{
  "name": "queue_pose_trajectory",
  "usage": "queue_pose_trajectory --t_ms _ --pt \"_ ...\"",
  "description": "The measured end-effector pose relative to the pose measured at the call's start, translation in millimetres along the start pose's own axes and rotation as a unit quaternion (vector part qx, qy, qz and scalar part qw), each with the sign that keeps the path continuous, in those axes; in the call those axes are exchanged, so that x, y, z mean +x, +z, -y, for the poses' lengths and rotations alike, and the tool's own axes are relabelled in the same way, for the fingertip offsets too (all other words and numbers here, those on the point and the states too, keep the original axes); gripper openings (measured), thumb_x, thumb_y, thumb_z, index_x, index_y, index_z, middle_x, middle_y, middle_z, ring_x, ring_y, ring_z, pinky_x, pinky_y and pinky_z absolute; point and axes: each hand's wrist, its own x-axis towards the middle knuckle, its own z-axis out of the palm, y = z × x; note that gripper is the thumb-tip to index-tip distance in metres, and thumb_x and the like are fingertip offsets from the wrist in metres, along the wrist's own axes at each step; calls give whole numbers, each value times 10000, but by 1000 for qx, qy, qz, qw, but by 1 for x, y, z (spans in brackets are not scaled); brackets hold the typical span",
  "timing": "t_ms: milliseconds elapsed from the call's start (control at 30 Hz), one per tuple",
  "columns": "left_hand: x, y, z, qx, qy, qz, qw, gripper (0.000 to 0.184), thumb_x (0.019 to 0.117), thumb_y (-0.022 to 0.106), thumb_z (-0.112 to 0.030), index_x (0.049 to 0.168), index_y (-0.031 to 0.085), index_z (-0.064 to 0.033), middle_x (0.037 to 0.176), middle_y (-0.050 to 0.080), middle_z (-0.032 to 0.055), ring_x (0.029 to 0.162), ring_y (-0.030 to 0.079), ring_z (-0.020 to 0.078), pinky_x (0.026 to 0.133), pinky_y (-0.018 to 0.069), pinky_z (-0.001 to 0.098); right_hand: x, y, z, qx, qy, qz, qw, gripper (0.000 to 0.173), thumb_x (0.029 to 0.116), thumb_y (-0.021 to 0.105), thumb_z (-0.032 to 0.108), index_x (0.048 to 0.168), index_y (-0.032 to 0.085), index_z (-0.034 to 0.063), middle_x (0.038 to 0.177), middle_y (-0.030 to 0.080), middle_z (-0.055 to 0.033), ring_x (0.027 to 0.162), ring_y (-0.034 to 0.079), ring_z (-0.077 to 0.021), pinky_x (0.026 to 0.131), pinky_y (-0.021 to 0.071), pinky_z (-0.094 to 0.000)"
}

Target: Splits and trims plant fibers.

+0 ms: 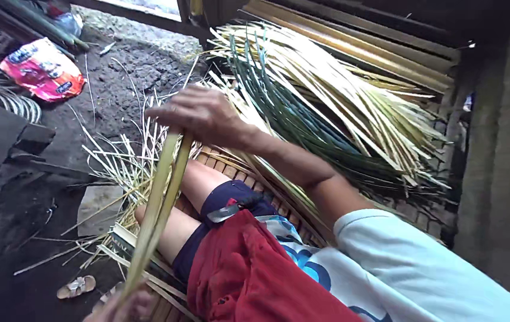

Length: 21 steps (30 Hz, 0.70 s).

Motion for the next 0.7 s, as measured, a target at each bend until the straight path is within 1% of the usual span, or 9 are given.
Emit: queue_pose_trajectory --t_ms 67,133,300,400,467,500,567,600,700 --pt "-12 -24 28 121 -125 -72 982 374 1115 397 -223 1328 590 16 1083 754 89 840 744 143 772 634 346 4 -30 -11 -73 -20 54 996 192 1014 611 133 1097 777 83 889 751 -110 862 720 -269 760 553 -394" --pt "-24 -51 56 157 -175 -146 961 407 1121 381 -274 1366 562 -5 1129 741 97 871 745 155 791 629 362 3 -61 -17 -121 -32 118 985 189 1027 604 171 1087 762 87 843 712 -123 841 694 -309 739 532 -423" --pt "-15 -127 121 259 -116 -250 926 450 1112 413 -363 1387 588 -52 1109 727 102 888 716 139 812 603 351 -13 -140 7 -119 82 317 937 208 984 659 254 959 709 54 787 663 -163 745 665 -389 646 480 -557" --pt "57 -114 53 283 -93 -292 909 426 1115 422 -311 1339 598 5 1162 679 247 989 687 350 908 540 560 -41 -174 31 -73 175 364 912 404 955 629 486 975 727 95 755 643 -78 578 595 -267 524 450 -502" --pt "97 -104 14 341 -60 -327 879 417 1095 473 -314 1397 572 -43 1286 634 265 1146 642 416 983 490 623 -68 -195 46 -93 237 352 901 336 1049 545 342 1097 719 59 862 694 -134 627 647 -306 548 523 -524" --pt "116 -102 -4 361 -39 -328 872 501 1070 519 -294 1484 490 -14 1422 546 298 1306 540 467 1092 399 644 -82 -200 51 -111 290 335 890 335 1075 516 278 1152 696 5 937 695 -225 709 661 -406 616 522 -606" --pt "142 -98 -34 370 -35 -321 871 727 1002 613 -329 1580 325 4 1615 315 283 1515 262 453 1242 164 610 -124 -201 47 -141 386 318 854 383 1104 458 262 1267 631 -38 1076 664 -324 899 660 -512 772 503 -695" --pt "149 -94 -46 372 -43 -323 869 766 987 647 -350 1574 327 25 1622 307 278 1534 230 435 1255 111 596 -153 -198 41 -148 413 317 841 406 1109 433 273 1307 610 -34 1121 656 -336 957 659 -513 828 498 -685" --pt "149 -94 -36 351 -85 -316 877 696 1001 631 -390 1525 423 17 1575 404 250 1501 323 393 1252 162 560 -216 -176 44 -132 479 352 793 449 1112 385 258 1354 571 -71 1169 648 -350 1007 665 -493 899 514 -643"
